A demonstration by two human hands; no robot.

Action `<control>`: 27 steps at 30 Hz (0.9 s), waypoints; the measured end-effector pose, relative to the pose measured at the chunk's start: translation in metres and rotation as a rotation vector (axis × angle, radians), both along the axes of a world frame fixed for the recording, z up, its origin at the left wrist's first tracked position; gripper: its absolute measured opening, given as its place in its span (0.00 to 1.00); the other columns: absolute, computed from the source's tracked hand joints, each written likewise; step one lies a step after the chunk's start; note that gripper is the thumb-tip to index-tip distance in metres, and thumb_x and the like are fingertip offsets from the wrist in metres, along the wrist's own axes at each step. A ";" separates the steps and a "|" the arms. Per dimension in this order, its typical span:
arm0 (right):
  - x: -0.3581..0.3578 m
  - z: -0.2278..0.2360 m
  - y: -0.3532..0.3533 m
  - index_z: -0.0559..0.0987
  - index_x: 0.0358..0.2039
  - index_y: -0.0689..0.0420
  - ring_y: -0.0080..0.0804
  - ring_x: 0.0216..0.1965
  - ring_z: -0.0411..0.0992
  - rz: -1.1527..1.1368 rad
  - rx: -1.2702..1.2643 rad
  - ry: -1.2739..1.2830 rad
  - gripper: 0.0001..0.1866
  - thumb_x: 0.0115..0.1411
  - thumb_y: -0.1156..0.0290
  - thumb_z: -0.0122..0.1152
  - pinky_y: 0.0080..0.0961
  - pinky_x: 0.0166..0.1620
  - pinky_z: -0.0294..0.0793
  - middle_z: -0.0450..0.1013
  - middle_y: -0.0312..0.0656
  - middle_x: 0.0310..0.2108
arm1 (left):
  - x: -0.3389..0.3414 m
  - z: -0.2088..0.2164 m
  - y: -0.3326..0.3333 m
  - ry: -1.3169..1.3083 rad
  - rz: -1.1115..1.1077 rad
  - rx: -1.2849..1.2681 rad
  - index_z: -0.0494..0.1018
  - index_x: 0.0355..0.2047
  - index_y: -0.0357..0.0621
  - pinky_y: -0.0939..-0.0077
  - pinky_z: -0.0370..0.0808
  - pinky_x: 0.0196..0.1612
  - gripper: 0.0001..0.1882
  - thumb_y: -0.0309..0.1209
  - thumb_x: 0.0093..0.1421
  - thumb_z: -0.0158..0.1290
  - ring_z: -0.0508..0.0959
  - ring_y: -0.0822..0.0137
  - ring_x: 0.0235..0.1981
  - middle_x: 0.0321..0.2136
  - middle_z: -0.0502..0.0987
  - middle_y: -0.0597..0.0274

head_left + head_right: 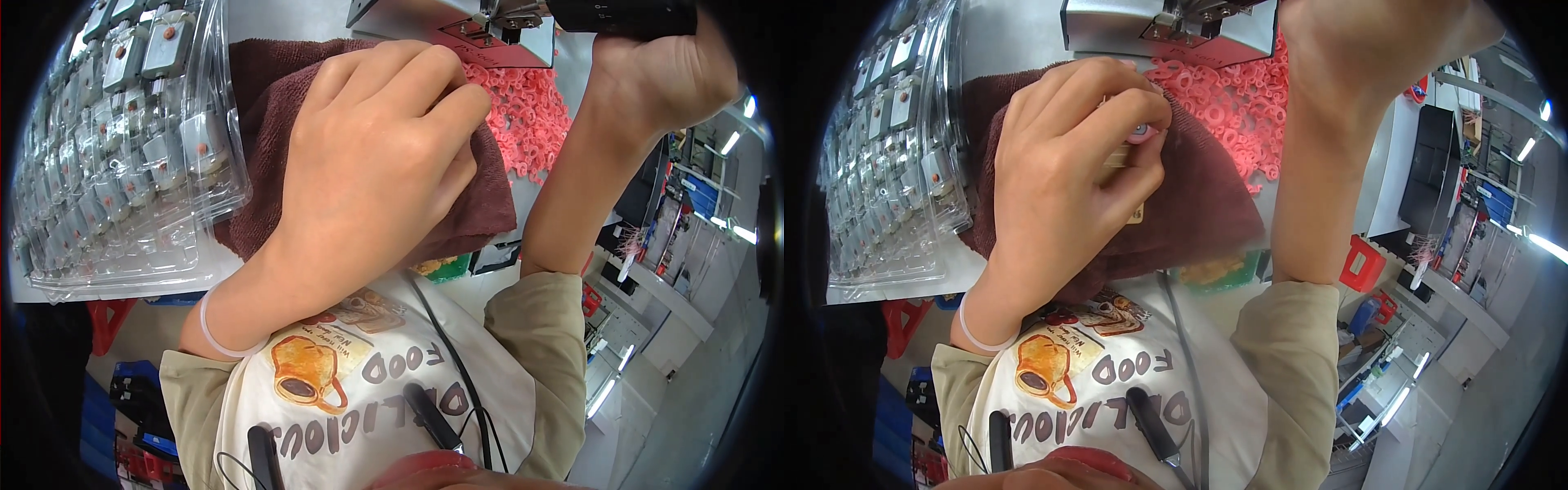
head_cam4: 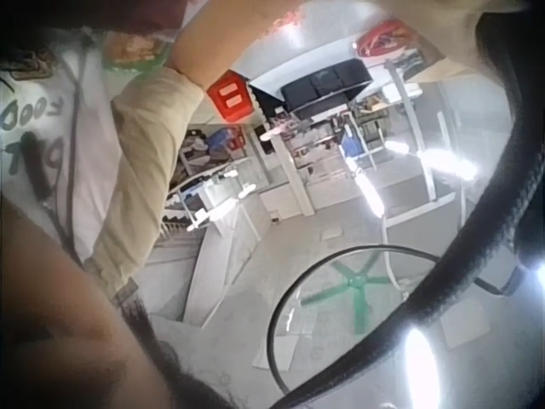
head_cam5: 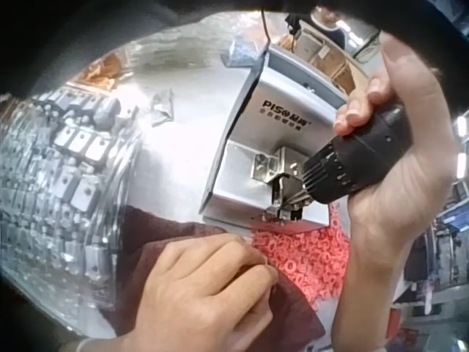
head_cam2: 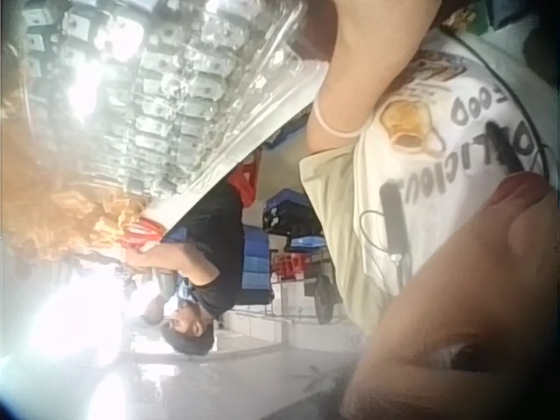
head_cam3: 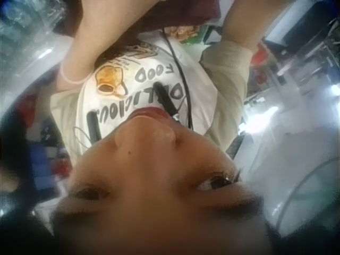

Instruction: The person assembles internal components and gear mechanisms into a plastic toy housing by securing them with screws using an electric screwdriver.

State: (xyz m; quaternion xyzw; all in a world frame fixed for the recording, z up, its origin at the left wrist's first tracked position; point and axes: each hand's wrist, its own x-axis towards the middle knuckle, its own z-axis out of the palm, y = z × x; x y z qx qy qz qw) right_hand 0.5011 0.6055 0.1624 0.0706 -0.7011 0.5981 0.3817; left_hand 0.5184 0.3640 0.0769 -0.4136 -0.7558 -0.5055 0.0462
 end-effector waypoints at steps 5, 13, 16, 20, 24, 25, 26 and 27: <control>0.003 -0.004 0.014 0.70 0.24 0.51 0.21 0.21 0.66 0.002 -0.013 0.021 0.13 0.59 0.58 0.56 0.21 0.27 0.69 0.65 0.34 0.22 | 0.001 0.000 0.000 0.006 0.007 0.002 0.75 0.30 0.48 0.68 0.69 0.44 0.11 0.23 0.45 0.61 0.77 0.61 0.42 0.36 0.76 0.66; 0.009 -0.002 0.032 0.70 0.24 0.52 0.22 0.21 0.66 0.017 -0.026 0.054 0.12 0.58 0.59 0.56 0.23 0.27 0.68 0.65 0.34 0.22 | 0.000 0.000 0.000 0.011 0.008 -0.012 0.75 0.30 0.48 0.68 0.69 0.43 0.10 0.23 0.46 0.61 0.76 0.61 0.41 0.35 0.76 0.67; 0.013 0.004 0.039 0.70 0.24 0.52 0.22 0.21 0.65 0.028 -0.029 0.064 0.12 0.58 0.60 0.55 0.23 0.27 0.68 0.65 0.34 0.22 | 0.000 0.001 -0.001 0.011 0.008 -0.017 0.75 0.30 0.47 0.68 0.69 0.43 0.10 0.23 0.46 0.61 0.76 0.61 0.40 0.35 0.75 0.67; 0.013 0.005 0.004 0.70 0.24 0.52 0.22 0.21 0.65 0.060 -0.030 0.082 0.11 0.58 0.60 0.55 0.24 0.27 0.67 0.65 0.34 0.23 | 0.002 0.000 -0.001 -0.009 0.009 0.020 0.75 0.30 0.46 0.67 0.69 0.44 0.10 0.23 0.45 0.61 0.76 0.61 0.39 0.34 0.75 0.67; 0.021 0.010 0.012 0.70 0.24 0.53 0.23 0.21 0.65 0.075 -0.034 0.089 0.11 0.58 0.61 0.55 0.25 0.27 0.67 0.65 0.34 0.23 | 0.003 -0.002 0.000 -0.017 0.010 0.034 0.75 0.30 0.46 0.67 0.69 0.44 0.10 0.23 0.45 0.61 0.76 0.61 0.40 0.34 0.75 0.67; 0.025 0.012 0.018 0.70 0.24 0.53 0.23 0.21 0.64 0.077 -0.036 0.090 0.11 0.58 0.61 0.55 0.25 0.27 0.67 0.64 0.34 0.23 | 0.002 -0.002 -0.001 -0.011 0.009 0.032 0.75 0.30 0.46 0.67 0.69 0.44 0.11 0.22 0.45 0.61 0.76 0.61 0.40 0.34 0.75 0.67; 0.031 0.017 0.024 0.70 0.24 0.53 0.23 0.21 0.64 0.083 -0.037 0.087 0.11 0.57 0.61 0.55 0.25 0.27 0.67 0.64 0.34 0.23 | 0.001 -0.002 -0.001 -0.008 0.010 0.032 0.75 0.30 0.46 0.67 0.70 0.44 0.11 0.22 0.45 0.61 0.76 0.61 0.40 0.34 0.75 0.66; 0.039 0.023 0.034 0.70 0.24 0.53 0.23 0.21 0.64 0.087 -0.037 0.083 0.11 0.57 0.62 0.54 0.25 0.27 0.67 0.64 0.34 0.23 | 0.001 -0.003 0.000 -0.015 0.013 0.033 0.75 0.30 0.46 0.67 0.70 0.44 0.11 0.22 0.45 0.61 0.76 0.61 0.40 0.34 0.75 0.66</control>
